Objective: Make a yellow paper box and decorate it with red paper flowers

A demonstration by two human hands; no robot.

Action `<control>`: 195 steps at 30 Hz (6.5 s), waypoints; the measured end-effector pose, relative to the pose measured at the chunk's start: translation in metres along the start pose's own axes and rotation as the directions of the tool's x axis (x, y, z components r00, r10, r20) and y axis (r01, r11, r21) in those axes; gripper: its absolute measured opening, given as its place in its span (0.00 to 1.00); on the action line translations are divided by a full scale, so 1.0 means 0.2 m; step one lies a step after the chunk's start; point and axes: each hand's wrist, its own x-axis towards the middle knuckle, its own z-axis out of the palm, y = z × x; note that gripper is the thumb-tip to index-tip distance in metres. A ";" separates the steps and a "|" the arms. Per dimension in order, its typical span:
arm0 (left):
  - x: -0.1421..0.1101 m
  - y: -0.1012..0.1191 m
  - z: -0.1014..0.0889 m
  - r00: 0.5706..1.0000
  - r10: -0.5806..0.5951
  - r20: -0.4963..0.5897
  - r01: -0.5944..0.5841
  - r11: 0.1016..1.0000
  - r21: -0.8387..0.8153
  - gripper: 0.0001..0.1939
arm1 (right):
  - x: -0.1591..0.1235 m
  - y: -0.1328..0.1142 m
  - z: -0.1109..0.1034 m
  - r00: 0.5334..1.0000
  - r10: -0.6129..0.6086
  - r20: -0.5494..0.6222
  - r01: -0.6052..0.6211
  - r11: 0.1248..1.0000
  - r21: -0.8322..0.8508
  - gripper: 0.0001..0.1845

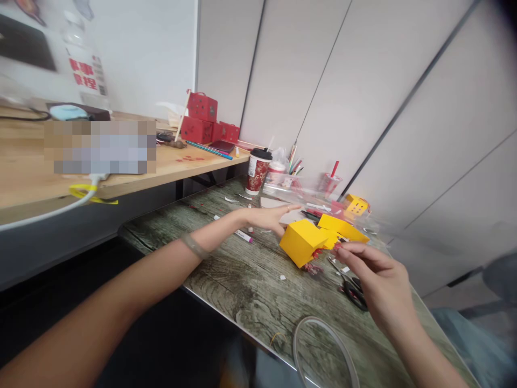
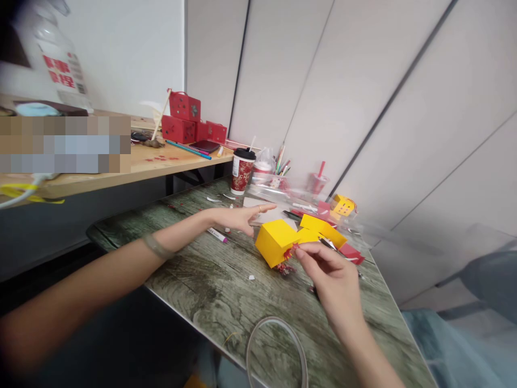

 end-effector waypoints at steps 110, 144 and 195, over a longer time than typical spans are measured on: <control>-0.10 0.26 0.34 0.957 -0.038 -0.287 0.117 0.958 0.263 0.32 | 0.03 0.04 -0.06 0.685 -0.712 0.153 0.665 0.527 -0.529 0.13; -0.10 0.30 0.38 0.862 -0.026 -0.507 0.215 0.923 0.319 0.46 | 0.01 -0.02 0.01 0.833 -0.553 0.014 0.458 0.676 -0.577 0.06; -0.10 0.28 0.40 0.801 0.115 -0.588 0.176 0.893 0.414 0.46 | -0.01 0.00 0.02 0.831 -0.552 -0.064 0.459 0.747 -0.480 0.02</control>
